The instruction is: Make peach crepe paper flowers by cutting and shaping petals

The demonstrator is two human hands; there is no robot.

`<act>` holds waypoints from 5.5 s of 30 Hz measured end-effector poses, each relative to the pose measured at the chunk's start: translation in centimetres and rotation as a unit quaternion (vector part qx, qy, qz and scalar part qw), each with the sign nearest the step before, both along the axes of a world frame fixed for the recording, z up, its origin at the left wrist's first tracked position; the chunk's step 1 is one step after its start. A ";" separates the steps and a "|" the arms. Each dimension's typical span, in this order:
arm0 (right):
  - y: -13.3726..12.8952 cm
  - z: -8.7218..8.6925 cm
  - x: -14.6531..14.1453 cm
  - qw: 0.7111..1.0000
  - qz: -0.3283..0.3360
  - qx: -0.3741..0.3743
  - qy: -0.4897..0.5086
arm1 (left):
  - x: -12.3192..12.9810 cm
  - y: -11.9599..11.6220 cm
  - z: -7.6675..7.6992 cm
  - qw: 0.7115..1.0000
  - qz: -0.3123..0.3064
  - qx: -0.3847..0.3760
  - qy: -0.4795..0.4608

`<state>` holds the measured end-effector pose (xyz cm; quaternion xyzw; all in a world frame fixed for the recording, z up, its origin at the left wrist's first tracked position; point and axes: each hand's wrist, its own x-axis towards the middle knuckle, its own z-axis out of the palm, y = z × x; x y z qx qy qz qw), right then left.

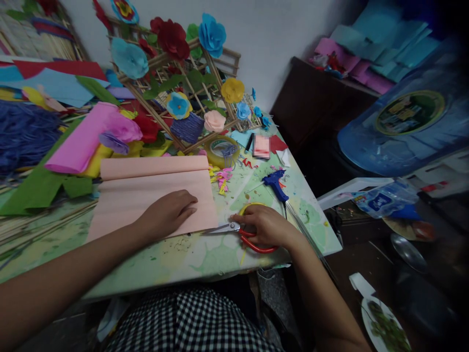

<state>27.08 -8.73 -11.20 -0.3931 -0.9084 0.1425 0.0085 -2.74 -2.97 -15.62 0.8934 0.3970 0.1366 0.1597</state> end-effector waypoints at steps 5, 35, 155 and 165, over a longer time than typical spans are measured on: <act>-0.1 -0.1 0.1 1.000 0.000 -0.008 0.006 | 0.1 0.0 0.0 1.000 0.001 -0.003 0.002; 0.2 -0.4 0.9 0.999 0.003 -0.026 0.031 | 0.1 0.0 0.0 0.999 -0.013 0.016 0.039; -0.1 0.7 -6.3 0.995 -0.003 0.046 -0.086 | -0.5 -0.1 0.2 0.991 -0.081 0.069 0.085; -0.5 0.7 -6.3 0.994 -0.007 0.045 -0.102 | -0.6 0.0 0.1 0.992 -0.083 0.066 0.073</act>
